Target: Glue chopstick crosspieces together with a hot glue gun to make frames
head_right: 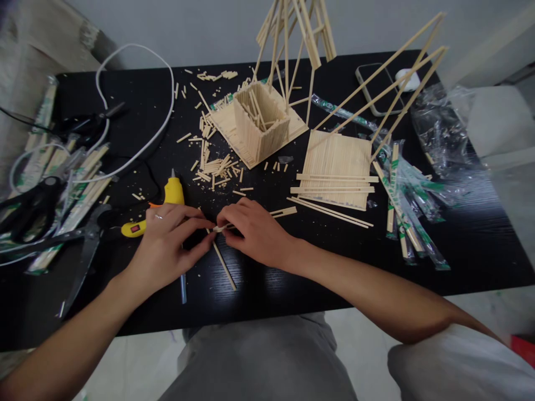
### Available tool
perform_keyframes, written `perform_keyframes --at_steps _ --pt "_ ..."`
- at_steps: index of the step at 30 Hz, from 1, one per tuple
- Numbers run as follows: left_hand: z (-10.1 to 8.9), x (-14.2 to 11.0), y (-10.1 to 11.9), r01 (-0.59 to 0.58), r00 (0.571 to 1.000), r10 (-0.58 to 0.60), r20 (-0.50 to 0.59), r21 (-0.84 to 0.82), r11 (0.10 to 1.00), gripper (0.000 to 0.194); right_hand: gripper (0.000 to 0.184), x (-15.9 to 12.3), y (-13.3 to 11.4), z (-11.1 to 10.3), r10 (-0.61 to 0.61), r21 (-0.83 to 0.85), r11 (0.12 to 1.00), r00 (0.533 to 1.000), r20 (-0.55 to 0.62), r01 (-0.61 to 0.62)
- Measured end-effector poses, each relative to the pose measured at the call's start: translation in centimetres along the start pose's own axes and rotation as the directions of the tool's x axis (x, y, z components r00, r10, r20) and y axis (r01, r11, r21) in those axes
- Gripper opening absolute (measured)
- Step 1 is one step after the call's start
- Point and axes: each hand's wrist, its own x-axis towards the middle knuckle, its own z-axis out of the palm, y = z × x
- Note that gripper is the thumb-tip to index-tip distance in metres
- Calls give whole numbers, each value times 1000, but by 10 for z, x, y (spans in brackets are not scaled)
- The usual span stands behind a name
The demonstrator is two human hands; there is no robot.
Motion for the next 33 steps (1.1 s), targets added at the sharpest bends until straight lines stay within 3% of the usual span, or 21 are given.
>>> perform_keyframes --at_steps 12,33 --pt "-5 3 1 40 997 -38 71 -30 999 11 12 0 -1 0 24 17 1000 1000 16 -24" --pt "-5 4 0 13 998 -11 60 -37 999 11 12 -1 1 0 6 3 1000 1000 -5 -6"
